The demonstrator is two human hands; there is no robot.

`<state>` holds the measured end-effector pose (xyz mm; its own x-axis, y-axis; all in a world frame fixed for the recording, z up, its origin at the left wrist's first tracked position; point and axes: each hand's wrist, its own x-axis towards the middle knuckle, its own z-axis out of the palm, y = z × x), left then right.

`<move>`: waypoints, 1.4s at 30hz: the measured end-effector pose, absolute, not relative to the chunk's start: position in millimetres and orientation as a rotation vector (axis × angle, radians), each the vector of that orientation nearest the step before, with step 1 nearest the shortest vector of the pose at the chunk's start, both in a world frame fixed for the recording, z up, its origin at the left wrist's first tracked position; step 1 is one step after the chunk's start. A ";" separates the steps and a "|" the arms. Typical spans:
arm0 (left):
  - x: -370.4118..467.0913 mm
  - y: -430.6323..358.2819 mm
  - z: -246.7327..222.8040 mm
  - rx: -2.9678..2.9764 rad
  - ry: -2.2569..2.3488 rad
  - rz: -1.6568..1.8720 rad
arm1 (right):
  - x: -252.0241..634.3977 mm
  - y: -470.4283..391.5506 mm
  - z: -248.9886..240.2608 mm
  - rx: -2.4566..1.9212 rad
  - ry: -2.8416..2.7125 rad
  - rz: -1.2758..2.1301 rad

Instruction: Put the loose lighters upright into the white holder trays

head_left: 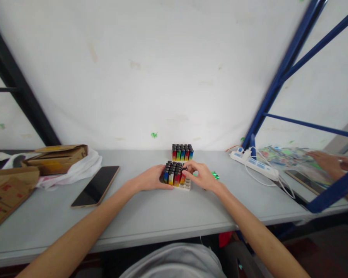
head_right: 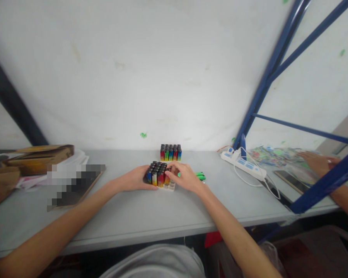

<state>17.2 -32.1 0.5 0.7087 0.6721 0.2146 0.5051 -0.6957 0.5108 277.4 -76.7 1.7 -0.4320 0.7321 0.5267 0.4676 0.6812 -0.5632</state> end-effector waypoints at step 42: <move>16.3 -30.0 -2.9 2.530 0.959 0.531 | 341.8 -59.1 7.3 -1.240 -2.243 0.252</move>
<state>16.3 -30.0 -2.9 0.6955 0.6870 0.2104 0.5427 -0.6942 0.4728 341.8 -59.1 7.3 -0.4166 0.8257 0.3803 0.7206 0.5550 -0.4156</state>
